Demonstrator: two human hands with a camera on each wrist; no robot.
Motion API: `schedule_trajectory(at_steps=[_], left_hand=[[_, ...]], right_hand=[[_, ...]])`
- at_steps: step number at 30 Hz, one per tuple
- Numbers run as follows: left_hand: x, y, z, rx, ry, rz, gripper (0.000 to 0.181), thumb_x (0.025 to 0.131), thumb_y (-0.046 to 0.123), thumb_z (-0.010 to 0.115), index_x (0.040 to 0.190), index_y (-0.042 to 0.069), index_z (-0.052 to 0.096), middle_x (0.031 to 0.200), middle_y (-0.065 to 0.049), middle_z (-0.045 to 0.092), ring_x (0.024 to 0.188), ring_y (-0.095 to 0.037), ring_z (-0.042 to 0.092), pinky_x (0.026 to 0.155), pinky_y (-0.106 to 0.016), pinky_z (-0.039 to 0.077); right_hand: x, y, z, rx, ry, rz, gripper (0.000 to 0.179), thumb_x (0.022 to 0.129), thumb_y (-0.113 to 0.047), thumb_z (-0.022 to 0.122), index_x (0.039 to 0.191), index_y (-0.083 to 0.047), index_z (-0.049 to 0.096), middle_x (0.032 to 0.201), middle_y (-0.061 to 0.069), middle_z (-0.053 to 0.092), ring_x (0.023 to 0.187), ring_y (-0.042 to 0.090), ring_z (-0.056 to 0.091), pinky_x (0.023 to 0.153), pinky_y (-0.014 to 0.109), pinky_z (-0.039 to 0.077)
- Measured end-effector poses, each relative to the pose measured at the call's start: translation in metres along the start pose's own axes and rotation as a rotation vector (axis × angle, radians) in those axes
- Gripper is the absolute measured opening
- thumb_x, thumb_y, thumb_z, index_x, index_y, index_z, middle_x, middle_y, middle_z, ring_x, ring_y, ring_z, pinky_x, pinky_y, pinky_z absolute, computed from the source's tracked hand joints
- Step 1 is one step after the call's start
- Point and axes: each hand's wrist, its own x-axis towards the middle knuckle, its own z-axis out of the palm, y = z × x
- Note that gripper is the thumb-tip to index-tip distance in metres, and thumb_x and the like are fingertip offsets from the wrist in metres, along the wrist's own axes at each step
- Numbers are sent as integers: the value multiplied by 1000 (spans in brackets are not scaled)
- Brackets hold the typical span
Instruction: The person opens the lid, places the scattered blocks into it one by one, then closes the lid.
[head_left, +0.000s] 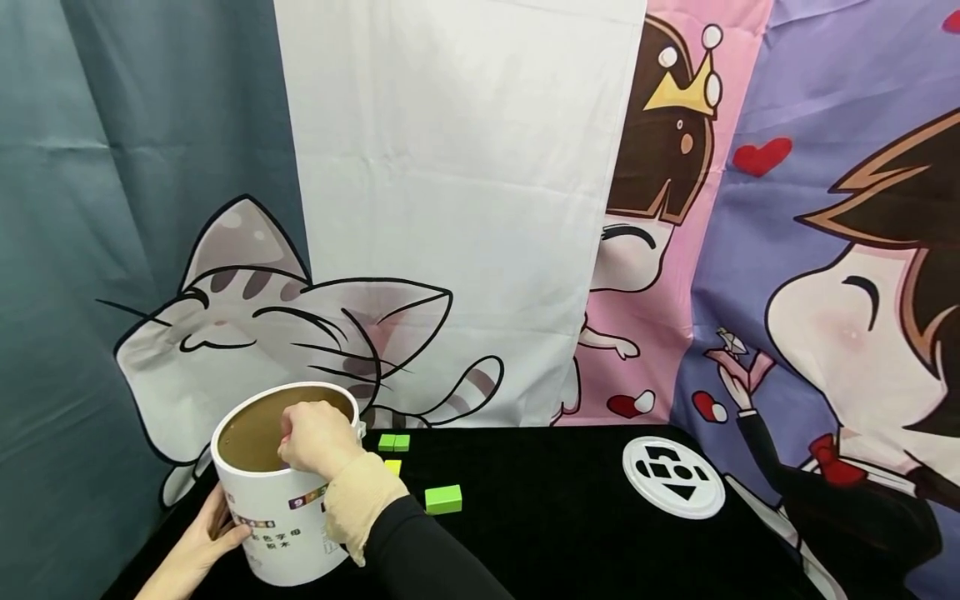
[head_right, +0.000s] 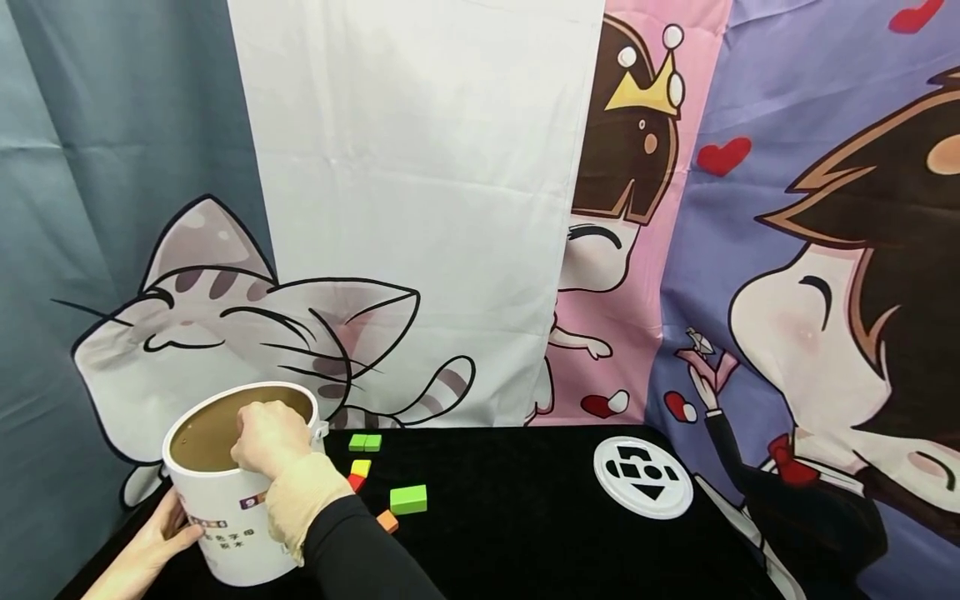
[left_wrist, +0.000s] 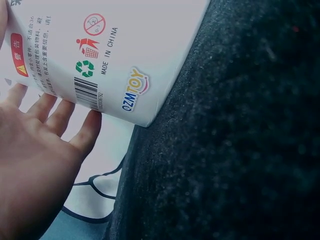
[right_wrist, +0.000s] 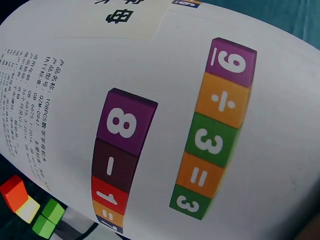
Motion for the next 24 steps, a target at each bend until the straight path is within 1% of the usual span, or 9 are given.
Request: schedule_trajectory(at_steps=[2,4,7,10,14,17,21,23,24], left_hand=[[0,0,-1,-3,-4,-11,85,102,8,49,155,15,-17,158,-3,-1,112,28,24,85,-6,31],[-1,0,-1,-6,-8,-21,85,103,9,49,154,13,-18,159,-13,-6,111,28,24,84,-5,30],[0,0,-1,-8,-12,-32,85,103,10,49,154,10,-19,157,-26,-11,110,29,23,84,-5,30],[0,1,-1,-13,-19,-41,85,103,11,49,153,11,-20,157,-25,-11,109,29,24,84,-5,30],[0,2,-2,-17,-21,-40,84,103,10,48,154,14,-19,158,-15,-6,110,29,25,84,-6,31],[1,2,-1,-23,-20,-39,85,103,9,48,155,16,-18,158,-18,-7,110,29,25,84,-6,31],[2,2,-1,-21,-28,-85,87,103,13,50,152,10,-22,155,-31,-13,108,28,23,83,-5,32],[3,3,-3,-18,-35,-116,89,103,15,51,151,8,-24,153,-34,-16,107,27,22,82,-6,32],[4,4,-4,-15,-37,-122,89,103,16,51,150,8,-25,153,-33,-17,108,27,21,82,-6,32]], right_hand=[[-1,0,0,1,3,8,13,82,-34,78,82,-31,66,74,-17,56,68,3,50,60,20,40],[-2,-1,0,-1,2,12,14,81,-38,79,88,-33,68,80,-18,58,74,2,53,63,21,42],[-3,-2,0,-17,-2,13,26,79,-49,79,100,-37,69,94,-19,61,90,4,55,72,25,44],[-5,-3,1,-49,10,15,36,77,-60,76,107,-41,67,102,-18,58,100,6,51,77,29,44],[-7,-3,1,-64,56,22,40,75,-64,74,107,-41,67,104,-16,56,103,7,49,80,29,42],[-10,1,2,-9,120,-10,38,78,-63,72,107,-38,68,109,-14,56,107,8,48,85,28,41],[-14,16,5,153,223,-126,37,84,-57,70,109,-30,69,122,-9,54,118,9,44,94,27,39],[-15,27,4,236,249,-184,39,86,-55,69,112,-27,68,128,-5,51,123,11,41,97,26,38],[-15,33,1,272,257,-197,41,86,-55,69,114,-25,68,130,-3,50,124,12,41,97,26,38]])
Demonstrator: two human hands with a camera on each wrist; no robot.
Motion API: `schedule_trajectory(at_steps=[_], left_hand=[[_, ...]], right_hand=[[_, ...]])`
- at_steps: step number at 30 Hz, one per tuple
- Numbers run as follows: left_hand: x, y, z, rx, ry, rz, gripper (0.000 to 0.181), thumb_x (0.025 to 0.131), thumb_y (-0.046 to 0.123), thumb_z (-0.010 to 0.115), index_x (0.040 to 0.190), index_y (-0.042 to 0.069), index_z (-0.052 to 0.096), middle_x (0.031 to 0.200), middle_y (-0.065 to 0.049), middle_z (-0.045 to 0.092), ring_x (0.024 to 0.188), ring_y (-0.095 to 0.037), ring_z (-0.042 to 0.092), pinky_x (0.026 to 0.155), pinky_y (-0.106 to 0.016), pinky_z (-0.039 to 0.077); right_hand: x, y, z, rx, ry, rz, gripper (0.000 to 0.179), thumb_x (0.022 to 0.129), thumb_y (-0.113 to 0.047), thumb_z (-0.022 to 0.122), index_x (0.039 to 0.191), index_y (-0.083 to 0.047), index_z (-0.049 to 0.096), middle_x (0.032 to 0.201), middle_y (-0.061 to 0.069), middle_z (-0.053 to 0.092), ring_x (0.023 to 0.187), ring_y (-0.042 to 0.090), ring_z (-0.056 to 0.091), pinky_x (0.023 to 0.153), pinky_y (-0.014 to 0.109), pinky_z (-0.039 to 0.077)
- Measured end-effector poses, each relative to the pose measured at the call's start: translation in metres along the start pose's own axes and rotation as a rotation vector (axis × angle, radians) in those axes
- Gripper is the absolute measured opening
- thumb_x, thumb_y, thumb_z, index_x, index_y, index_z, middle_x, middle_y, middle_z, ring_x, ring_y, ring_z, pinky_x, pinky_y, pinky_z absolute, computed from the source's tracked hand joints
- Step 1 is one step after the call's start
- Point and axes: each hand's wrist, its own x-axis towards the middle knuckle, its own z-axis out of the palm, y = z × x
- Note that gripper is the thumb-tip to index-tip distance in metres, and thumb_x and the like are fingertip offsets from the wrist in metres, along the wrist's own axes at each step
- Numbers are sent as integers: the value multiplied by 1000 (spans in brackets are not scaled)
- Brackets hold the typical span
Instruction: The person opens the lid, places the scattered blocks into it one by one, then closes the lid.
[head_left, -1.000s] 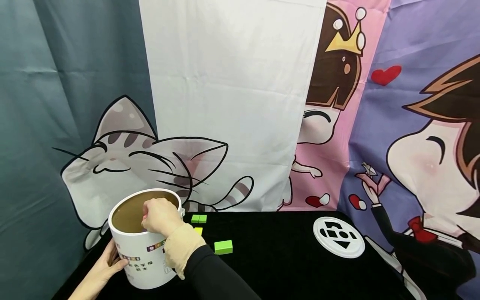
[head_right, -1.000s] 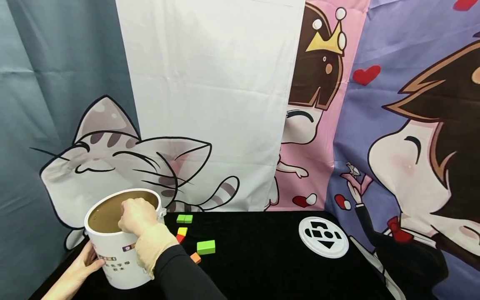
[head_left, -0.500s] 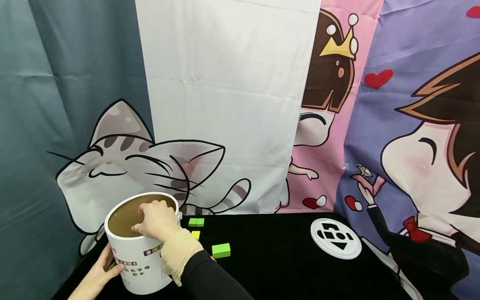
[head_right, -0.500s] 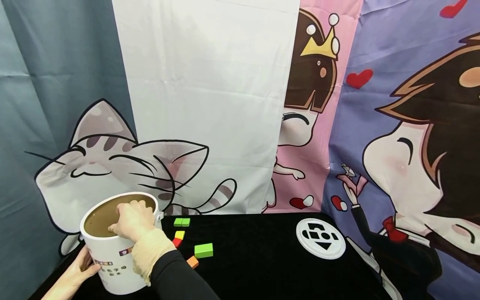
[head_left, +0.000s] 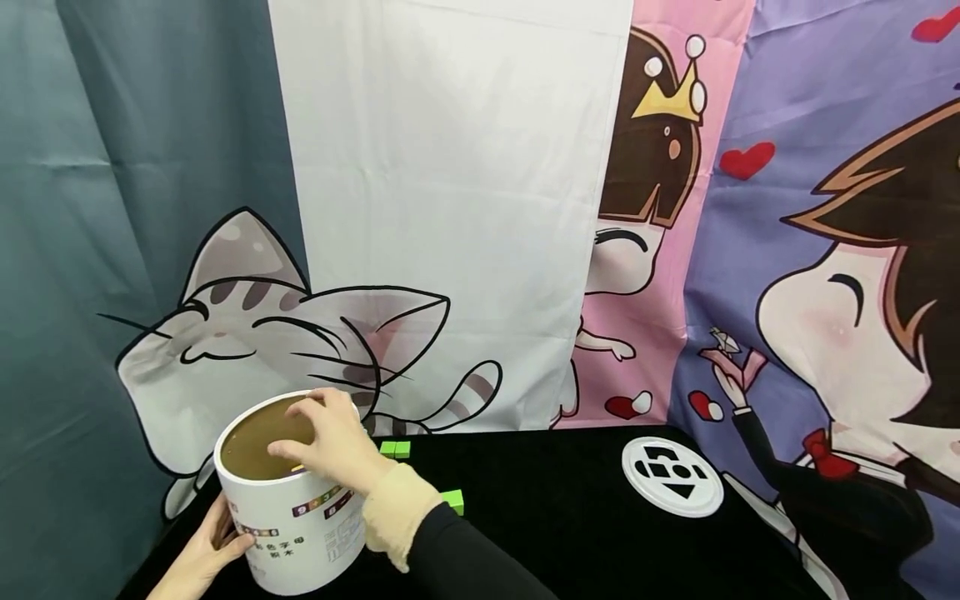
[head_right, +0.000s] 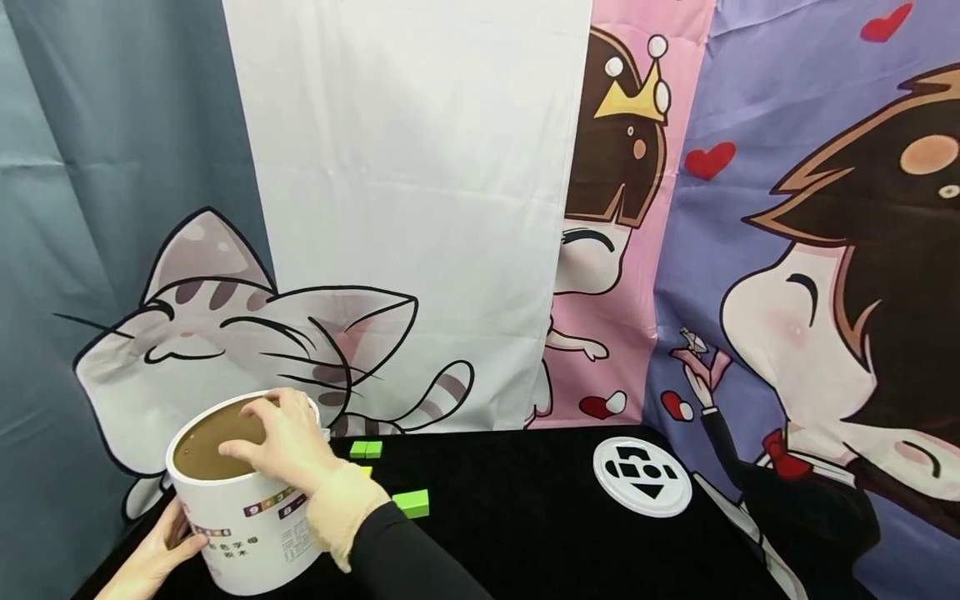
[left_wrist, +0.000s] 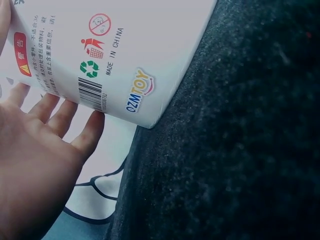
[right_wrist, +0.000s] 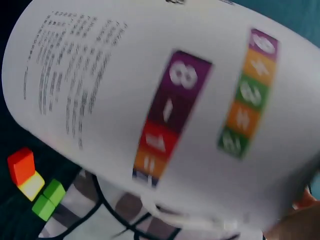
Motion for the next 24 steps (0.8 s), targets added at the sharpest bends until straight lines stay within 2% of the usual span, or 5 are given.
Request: schedule_trajectory(at_steps=[5,10,16,21,24], left_hand=[[-1,1,2,20,17,33,88,103,14,52,152,9,-21,154,-32,-13,109,26,21,83,-7,33],[-1,2,1,30,29,56,86,103,13,51,154,13,-18,157,-28,-10,109,26,23,82,-8,33],[-1,1,1,37,49,96,85,102,9,50,156,16,-15,159,-15,-2,112,26,24,83,-8,32],[-1,0,3,16,36,60,85,103,12,50,155,12,-17,157,-27,-9,110,26,23,83,-7,32],[-2,0,4,6,34,41,86,103,13,50,154,11,-19,156,-29,-13,109,26,22,82,-6,32]], right_hand=[[-4,39,-26,124,65,-10,42,87,-46,72,116,-17,67,130,3,51,122,17,44,100,28,37],[-17,83,-49,174,86,74,36,89,-40,72,116,-16,67,125,4,53,118,19,48,99,33,40],[-51,124,-61,232,-21,187,36,92,-41,69,119,-17,66,122,1,59,108,16,56,91,34,45],[-90,152,-52,327,-149,252,30,89,-35,74,111,-16,68,106,2,66,87,10,61,77,29,50],[-110,163,-44,310,-198,279,28,86,-31,77,107,-16,68,103,7,67,79,9,60,72,29,49]])
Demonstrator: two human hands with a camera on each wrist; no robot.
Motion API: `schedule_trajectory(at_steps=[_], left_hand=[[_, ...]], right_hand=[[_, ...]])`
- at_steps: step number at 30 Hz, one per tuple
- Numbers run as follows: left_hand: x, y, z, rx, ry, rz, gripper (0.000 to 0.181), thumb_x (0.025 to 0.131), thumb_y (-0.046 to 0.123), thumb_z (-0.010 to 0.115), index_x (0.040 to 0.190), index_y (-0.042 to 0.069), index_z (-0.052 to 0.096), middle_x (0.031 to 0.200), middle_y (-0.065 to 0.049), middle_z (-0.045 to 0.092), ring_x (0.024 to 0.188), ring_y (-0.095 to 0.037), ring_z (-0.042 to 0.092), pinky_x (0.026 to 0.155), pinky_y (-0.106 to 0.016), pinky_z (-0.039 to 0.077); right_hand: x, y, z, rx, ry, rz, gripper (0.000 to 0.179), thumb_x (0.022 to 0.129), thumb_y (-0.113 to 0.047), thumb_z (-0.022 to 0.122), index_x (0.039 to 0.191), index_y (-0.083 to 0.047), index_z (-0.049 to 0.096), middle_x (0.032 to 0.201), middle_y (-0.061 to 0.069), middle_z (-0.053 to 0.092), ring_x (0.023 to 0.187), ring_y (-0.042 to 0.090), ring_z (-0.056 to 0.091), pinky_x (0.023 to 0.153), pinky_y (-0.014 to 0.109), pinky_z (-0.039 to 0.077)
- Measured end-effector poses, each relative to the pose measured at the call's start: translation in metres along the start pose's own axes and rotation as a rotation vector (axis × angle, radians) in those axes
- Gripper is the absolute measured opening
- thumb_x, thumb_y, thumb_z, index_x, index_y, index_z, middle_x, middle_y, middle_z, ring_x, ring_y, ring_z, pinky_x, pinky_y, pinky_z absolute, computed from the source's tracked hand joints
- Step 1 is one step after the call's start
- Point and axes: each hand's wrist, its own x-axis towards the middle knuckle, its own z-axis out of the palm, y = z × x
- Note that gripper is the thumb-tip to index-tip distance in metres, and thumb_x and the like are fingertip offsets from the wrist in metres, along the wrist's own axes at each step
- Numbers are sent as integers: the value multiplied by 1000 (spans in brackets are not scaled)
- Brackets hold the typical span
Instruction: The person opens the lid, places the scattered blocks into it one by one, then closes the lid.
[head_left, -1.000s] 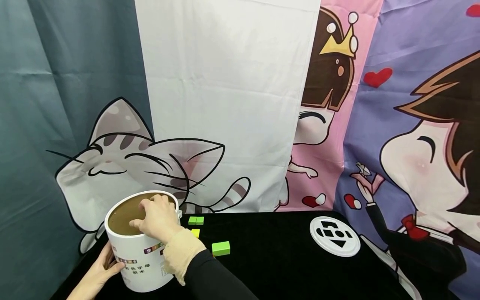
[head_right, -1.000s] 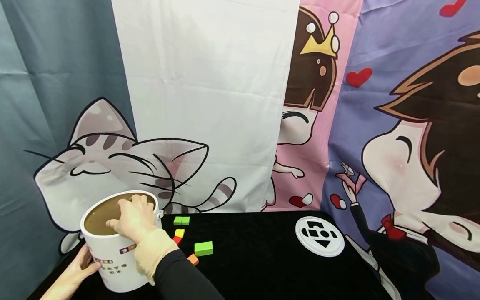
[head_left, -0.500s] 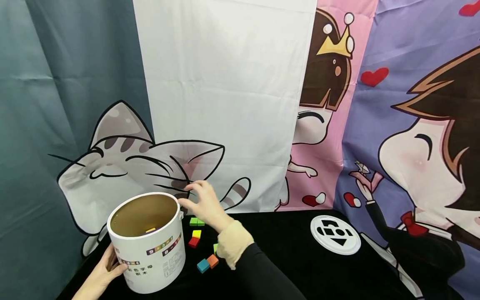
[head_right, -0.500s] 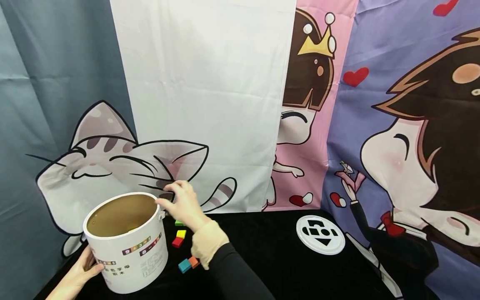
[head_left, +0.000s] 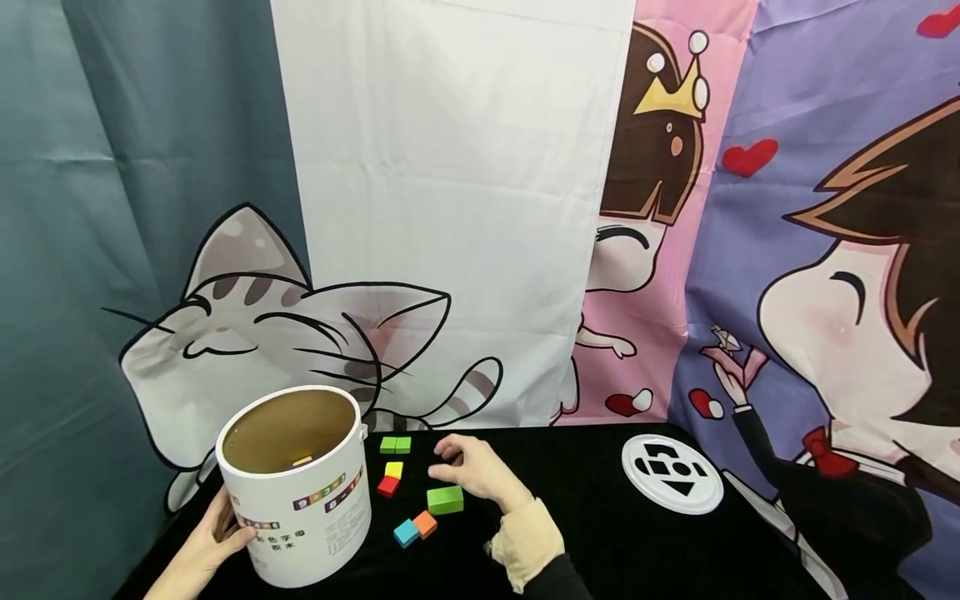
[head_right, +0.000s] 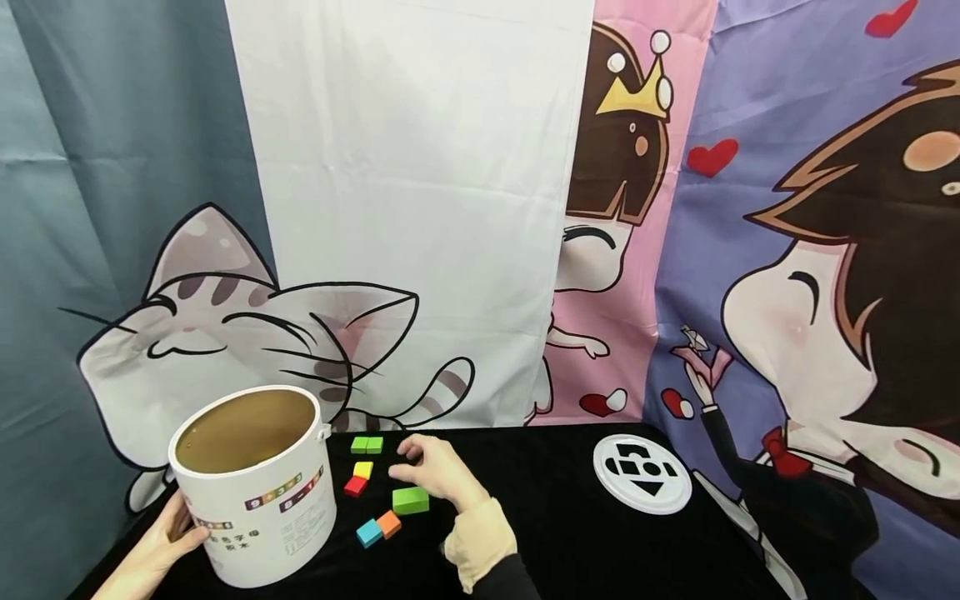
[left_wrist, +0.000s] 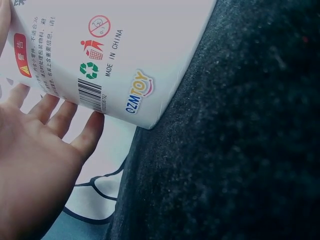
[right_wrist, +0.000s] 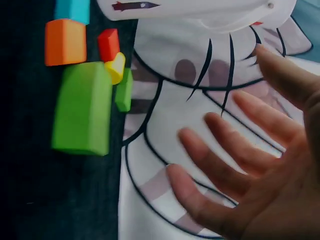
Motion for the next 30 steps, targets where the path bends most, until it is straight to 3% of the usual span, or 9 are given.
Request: schedule_trajectory(at_steps=[6,10,14,21,30], left_hand=[[-1,-2,0,5,7,31,85,103,10,50,155,14,-17,159,-22,-10,112,27,22,84,-6,31],[-1,-2,0,10,12,47,85,102,8,50,156,16,-15,160,-12,-4,113,27,23,84,-6,30],[-2,-2,1,13,17,54,85,102,7,50,156,15,-14,159,-7,0,113,27,24,84,-6,30],[0,1,3,-7,15,33,86,102,9,51,155,15,-16,157,-29,-8,115,24,22,85,-5,29],[-3,0,4,-10,29,41,86,102,8,51,155,15,-16,158,-25,-10,116,24,21,86,-5,29]], right_hand=[[-18,23,15,10,8,22,24,81,-20,80,101,-14,69,98,9,68,72,9,58,68,28,48],[-24,25,22,15,-9,21,22,79,-16,81,98,-15,70,95,6,69,67,5,55,66,25,46],[-25,23,25,-63,7,-4,24,78,-14,82,98,-16,70,97,8,67,70,8,56,69,27,47],[-23,24,32,-254,18,18,26,78,-14,81,102,-14,70,98,4,61,87,17,53,78,32,45],[-21,35,43,-328,-38,88,37,76,-14,83,109,-13,67,103,1,58,93,19,52,81,35,46]])
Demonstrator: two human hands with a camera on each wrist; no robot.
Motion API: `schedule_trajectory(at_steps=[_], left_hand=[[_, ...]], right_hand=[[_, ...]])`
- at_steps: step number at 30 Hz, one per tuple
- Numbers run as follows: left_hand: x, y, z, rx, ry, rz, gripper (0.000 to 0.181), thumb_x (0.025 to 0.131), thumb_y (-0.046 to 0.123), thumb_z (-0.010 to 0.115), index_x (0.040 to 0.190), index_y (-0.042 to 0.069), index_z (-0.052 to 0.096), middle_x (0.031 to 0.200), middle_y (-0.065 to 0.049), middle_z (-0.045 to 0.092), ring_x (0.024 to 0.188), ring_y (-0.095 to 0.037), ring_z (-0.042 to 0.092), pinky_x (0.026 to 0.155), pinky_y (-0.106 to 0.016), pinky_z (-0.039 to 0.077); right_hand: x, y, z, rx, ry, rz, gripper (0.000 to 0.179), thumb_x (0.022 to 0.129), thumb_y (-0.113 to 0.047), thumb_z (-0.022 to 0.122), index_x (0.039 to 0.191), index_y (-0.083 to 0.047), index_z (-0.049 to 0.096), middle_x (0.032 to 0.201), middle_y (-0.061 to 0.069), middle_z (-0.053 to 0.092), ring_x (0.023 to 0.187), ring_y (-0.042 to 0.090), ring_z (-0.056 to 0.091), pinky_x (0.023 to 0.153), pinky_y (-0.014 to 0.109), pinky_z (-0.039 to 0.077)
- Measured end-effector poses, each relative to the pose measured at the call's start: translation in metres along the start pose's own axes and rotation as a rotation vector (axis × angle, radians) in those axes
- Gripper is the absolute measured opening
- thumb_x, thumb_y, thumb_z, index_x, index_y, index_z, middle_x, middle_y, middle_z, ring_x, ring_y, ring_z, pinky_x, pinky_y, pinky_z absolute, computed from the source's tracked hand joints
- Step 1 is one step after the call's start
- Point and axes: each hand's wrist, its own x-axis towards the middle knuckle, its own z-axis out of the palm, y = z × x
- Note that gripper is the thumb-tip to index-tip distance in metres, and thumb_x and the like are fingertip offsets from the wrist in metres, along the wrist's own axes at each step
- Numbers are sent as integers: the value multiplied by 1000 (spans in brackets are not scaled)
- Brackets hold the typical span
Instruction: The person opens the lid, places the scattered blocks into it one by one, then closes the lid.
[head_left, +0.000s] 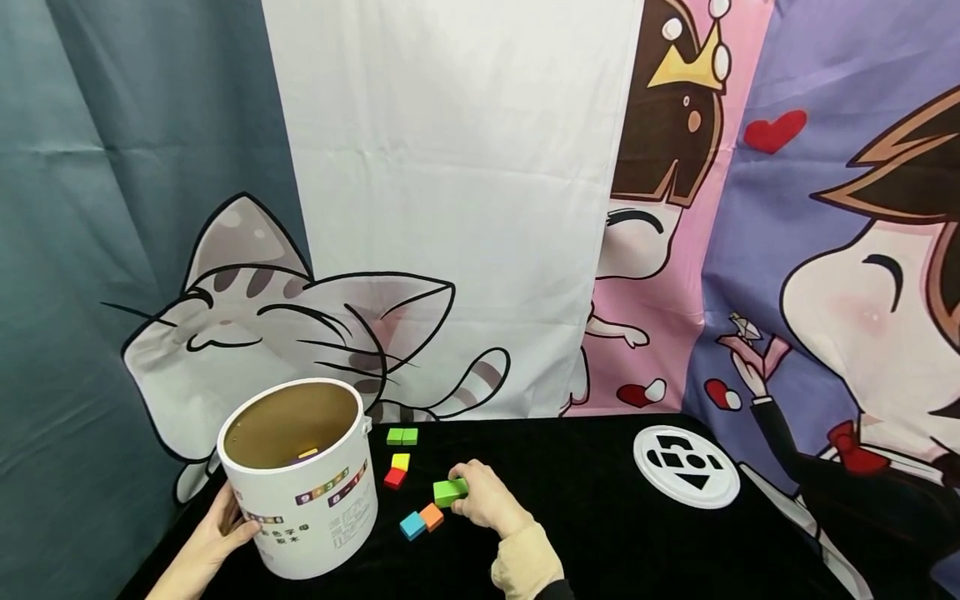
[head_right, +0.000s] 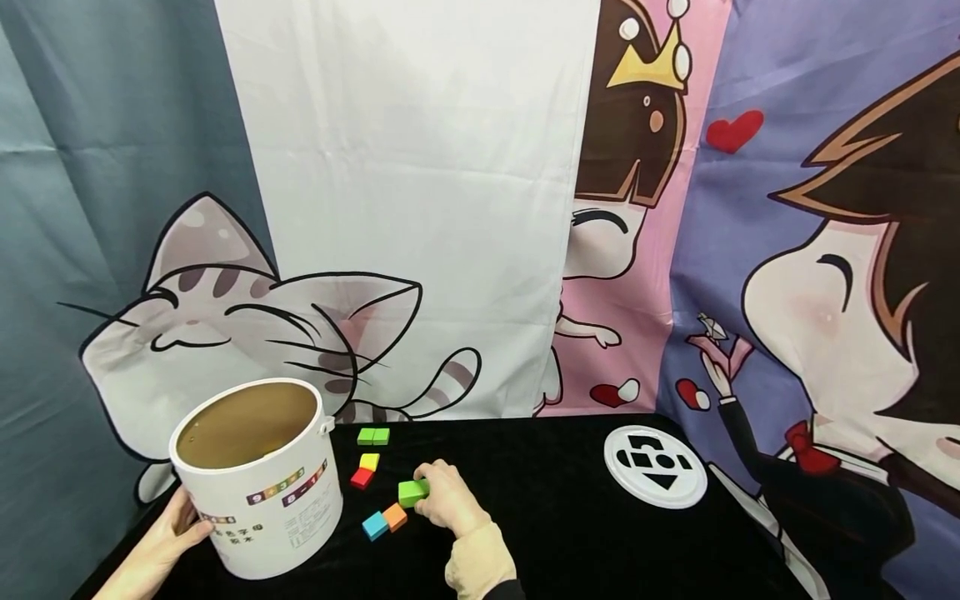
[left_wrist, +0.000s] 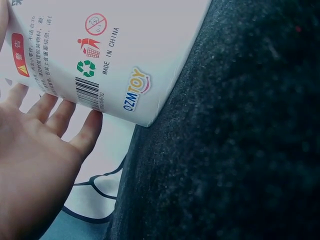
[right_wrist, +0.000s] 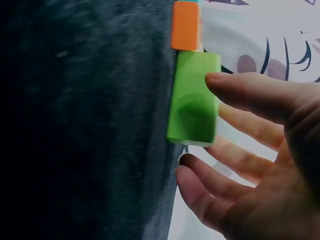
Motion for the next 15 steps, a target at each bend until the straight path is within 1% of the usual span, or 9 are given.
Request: schedule_trajectory(at_steps=[1,4,6,8,12,15], left_hand=[[0,0,0,1,3,1,86,102,7,51,155,14,-16,158,-24,-10,116,24,21,86,-5,29],[0,-1,0,2,7,5,86,102,6,51,155,13,-16,158,-24,-10,117,23,20,86,-6,29],[0,-2,0,7,11,4,85,102,7,51,155,12,-15,159,-22,-9,117,23,21,86,-6,29],[0,-1,0,9,12,7,85,102,7,51,155,12,-15,159,-22,-8,117,22,21,85,-6,29],[1,0,-1,10,12,6,86,102,8,52,156,14,-14,159,-21,-7,117,23,22,86,-5,28],[0,0,-1,6,9,4,86,102,8,52,156,16,-14,159,-20,-8,117,23,21,86,-5,28]], right_hand=[[0,1,1,1,-13,7,39,77,-13,83,111,-12,66,103,1,58,92,18,52,81,35,46],[1,1,2,10,-38,30,44,78,-12,82,118,-11,64,104,1,56,91,17,51,80,34,46],[2,1,3,14,-32,40,45,77,-11,82,118,-9,64,102,2,56,89,17,50,78,33,46],[1,2,4,15,-16,49,42,76,-10,83,114,-8,65,98,2,55,85,16,49,76,32,46],[-1,3,4,7,20,58,32,72,-11,85,98,-9,66,87,0,51,77,15,46,72,31,45],[-1,3,3,16,33,64,29,72,-12,85,93,-9,65,84,-1,53,74,14,47,69,30,45]])
